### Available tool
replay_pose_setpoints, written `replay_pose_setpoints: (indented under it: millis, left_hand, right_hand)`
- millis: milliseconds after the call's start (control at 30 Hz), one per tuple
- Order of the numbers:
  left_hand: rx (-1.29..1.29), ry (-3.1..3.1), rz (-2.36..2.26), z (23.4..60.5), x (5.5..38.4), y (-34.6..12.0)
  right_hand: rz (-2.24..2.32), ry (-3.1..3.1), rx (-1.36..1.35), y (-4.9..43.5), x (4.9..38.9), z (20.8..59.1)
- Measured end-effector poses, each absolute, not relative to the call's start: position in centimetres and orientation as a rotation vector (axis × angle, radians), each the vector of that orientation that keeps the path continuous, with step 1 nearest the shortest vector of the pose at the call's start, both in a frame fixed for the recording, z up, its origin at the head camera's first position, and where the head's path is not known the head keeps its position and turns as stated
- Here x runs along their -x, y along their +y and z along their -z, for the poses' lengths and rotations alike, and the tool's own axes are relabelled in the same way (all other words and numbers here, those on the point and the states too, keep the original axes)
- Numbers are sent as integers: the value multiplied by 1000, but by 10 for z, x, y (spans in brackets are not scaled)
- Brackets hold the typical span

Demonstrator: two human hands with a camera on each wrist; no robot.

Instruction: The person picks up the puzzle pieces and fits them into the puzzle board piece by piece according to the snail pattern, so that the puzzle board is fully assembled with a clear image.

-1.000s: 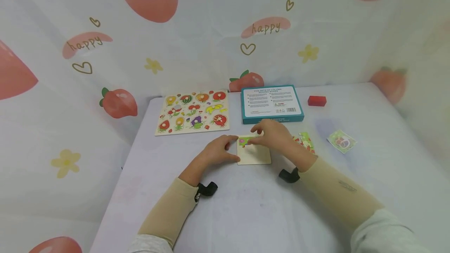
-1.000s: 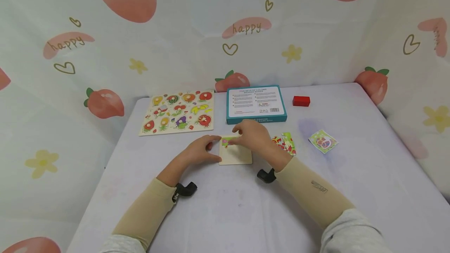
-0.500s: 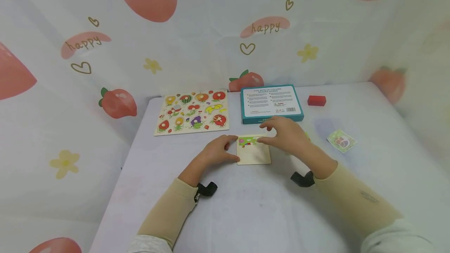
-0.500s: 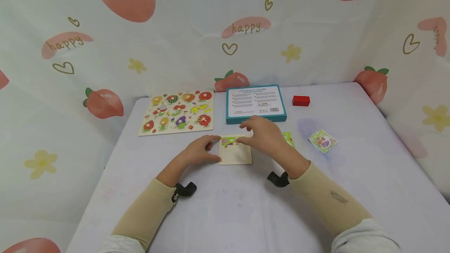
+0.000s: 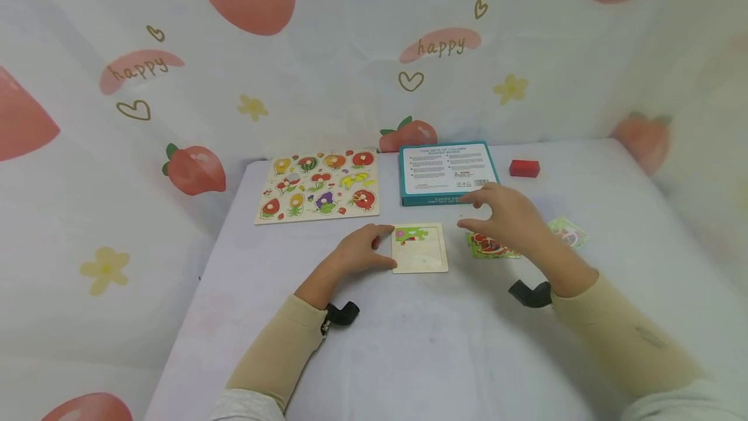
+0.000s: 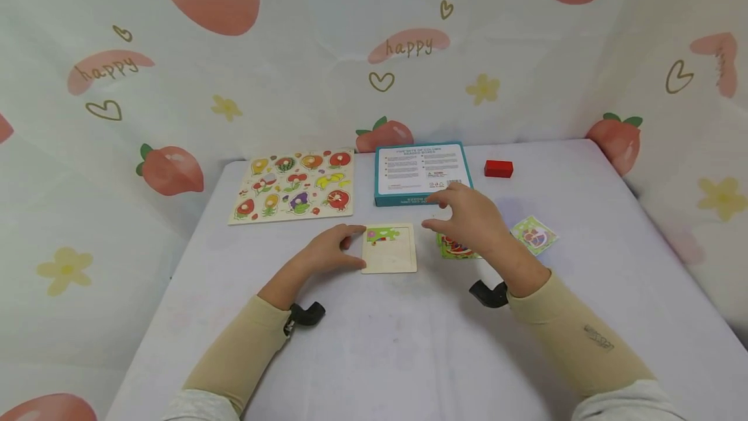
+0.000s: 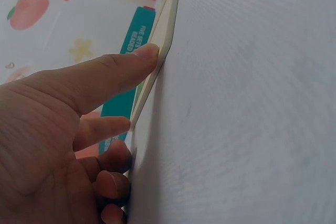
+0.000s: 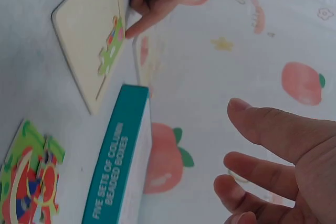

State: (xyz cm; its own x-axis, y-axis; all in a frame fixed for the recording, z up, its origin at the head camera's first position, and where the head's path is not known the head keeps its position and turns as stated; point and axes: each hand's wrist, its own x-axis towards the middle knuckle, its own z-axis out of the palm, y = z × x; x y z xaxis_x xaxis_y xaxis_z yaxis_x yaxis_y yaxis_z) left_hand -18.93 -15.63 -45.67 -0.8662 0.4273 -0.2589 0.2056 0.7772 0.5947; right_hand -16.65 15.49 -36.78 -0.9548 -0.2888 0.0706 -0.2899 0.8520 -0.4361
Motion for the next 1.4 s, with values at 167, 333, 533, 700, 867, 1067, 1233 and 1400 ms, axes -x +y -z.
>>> replay_pose_setpoints:
  millis: [167,333,533,700,867,1067,1233,1400]
  left_hand:
    - [-467,2588,-808,459,189,-156]
    - [-468,2589,-812,459,189,-156]
    - [-466,2585,-812,457,189,-158]
    - [-464,2585,-805,456,189,-157]
    - [-460,2585,-803,456,188,-157]
    - [-462,2597,-792,456,188,-155]
    - [-469,2591,-799,454,188,-156]
    - [-477,2581,-809,454,188,-156]
  right_hand:
    - [-692,-3055,-427,170,167,367]
    - [-672,-3100,-370,184,168,369]
    - [-666,-3142,-303,196,167,374]
    - [-659,-3167,-297,205,169,381]
    - [-660,-3222,-308,219,180,395]
    - [-773,-3288,-312,232,190,413]
    - [-840,-3338,-291,236,195,424]
    - [-834,-3377,-295,237,198,433]
